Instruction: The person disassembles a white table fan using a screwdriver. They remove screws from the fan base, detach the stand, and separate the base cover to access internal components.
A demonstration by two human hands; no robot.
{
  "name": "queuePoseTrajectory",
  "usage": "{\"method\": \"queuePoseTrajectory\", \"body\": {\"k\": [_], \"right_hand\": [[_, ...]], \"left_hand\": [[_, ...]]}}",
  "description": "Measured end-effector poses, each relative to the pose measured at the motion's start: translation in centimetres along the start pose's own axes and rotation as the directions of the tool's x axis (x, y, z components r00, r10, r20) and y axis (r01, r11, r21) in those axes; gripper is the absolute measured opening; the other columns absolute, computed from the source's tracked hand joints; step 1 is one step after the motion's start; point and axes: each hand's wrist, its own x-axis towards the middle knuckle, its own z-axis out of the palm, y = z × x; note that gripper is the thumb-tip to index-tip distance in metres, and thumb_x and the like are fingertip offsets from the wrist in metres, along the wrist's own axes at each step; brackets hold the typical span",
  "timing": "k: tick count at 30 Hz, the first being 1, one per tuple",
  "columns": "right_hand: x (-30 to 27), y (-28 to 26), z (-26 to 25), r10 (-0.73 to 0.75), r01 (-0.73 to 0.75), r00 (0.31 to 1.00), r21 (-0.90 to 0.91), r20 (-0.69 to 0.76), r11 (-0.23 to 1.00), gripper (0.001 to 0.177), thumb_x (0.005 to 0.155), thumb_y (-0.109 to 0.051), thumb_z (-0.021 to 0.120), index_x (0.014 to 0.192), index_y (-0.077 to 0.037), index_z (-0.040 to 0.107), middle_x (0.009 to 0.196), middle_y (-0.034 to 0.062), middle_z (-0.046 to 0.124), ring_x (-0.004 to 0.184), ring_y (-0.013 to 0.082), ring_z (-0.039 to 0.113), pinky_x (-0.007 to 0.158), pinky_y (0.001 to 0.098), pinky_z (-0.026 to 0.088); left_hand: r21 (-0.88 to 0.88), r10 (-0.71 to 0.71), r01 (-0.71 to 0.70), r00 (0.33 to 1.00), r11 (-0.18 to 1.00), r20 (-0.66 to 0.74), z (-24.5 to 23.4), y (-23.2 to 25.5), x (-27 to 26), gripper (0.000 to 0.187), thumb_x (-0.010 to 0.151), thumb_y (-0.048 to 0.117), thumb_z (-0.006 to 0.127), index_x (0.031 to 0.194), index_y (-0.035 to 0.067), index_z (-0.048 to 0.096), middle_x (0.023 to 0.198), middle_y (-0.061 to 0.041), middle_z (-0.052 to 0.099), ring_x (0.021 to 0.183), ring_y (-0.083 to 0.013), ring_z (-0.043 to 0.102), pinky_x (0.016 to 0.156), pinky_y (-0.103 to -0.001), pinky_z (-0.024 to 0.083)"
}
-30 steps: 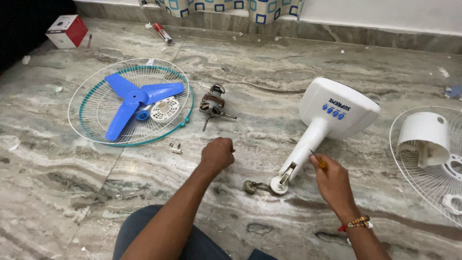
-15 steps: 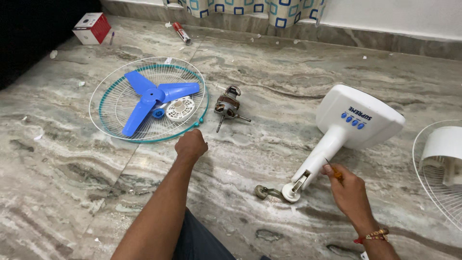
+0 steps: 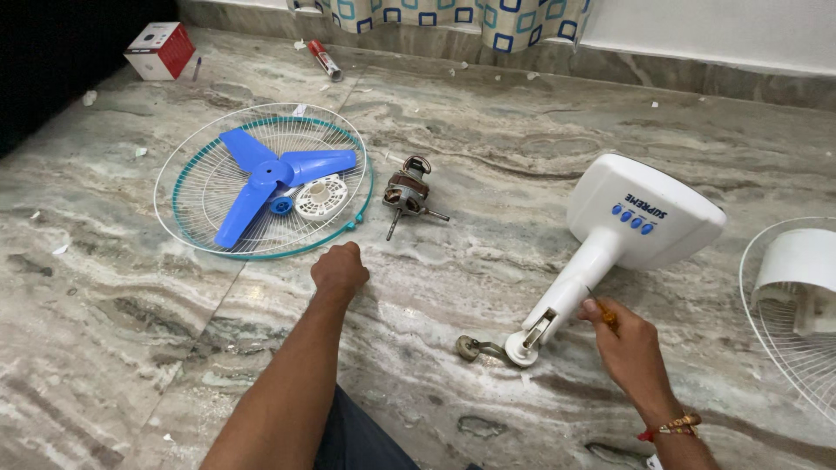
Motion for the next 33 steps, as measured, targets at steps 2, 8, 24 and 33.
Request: {"method": "queuePoseTrajectory", "body": {"k": [2,8,24,33], "right_hand": [[-0.1,0.1,-0.1,-0.094,0.099,0.993,0.076,-0.065,0.992,0.041,0.104,-0.043,0.056,0.114,-0.010,0.079,0.088,0.0106,0.080,0.073,0.0235,0.074,0.069,0.0390,0.056],[0.3,0.7,-0.8,-0.101,0.110,0.990,0.098,-0.094,0.989,0.039,0.101,-0.041,0.058,0.112,-0.009,0.078,0.089,0.0078,0.083,0.077,0.0208,0.078,0.072,0.0381,0.060],[4.7,12.4,-1.4,0.206,-0.188,0.977,-0.243,0.050,0.952,0.047,0.097,-0.045,0.053,0.114,-0.005,0.071,0.102,0.0222,0.077,0.102,0.0414,0.072,0.092,0.0518,0.054],[4.5,14.2,-1.2,0.472,-0.303,0.865,-0.573,0.170,0.761,0.041,0.087,-0.030,0.064,0.124,-0.013,0.070,0.130,0.0182,0.071,0.122,0.0369,0.069,0.104,0.0475,0.055]], "left_hand": [[-0.004,-0.002,0.002,1.000,1.000,0.000,-0.1,0.1,-0.1,0.034,0.088,0.021,0.070,0.121,0.014,0.070,0.125,-0.012,0.071,0.117,-0.0321,0.069,0.094,-0.045,0.058],[-0.015,0.034,-0.035,0.995,0.999,-0.091,-1.7,1.7,-1.4,0.031,0.085,0.021,0.072,0.115,0.014,0.073,0.118,-0.014,0.073,0.111,-0.0337,0.071,0.088,-0.047,0.059],[-0.531,0.373,-0.486,0.874,0.695,-0.311,-1.6,13.5,-7.8,0.052,0.082,0.044,0.080,0.120,0.008,0.071,0.104,-0.012,0.079,0.097,-0.0307,0.072,0.084,-0.045,0.056],[-0.718,0.473,-0.365,0.879,0.593,-0.056,-1.5,16.1,-7.5,0.062,0.083,0.044,0.075,0.129,0.006,0.064,0.115,-0.014,0.075,0.088,-0.0262,0.080,0.081,-0.040,0.062]]}}
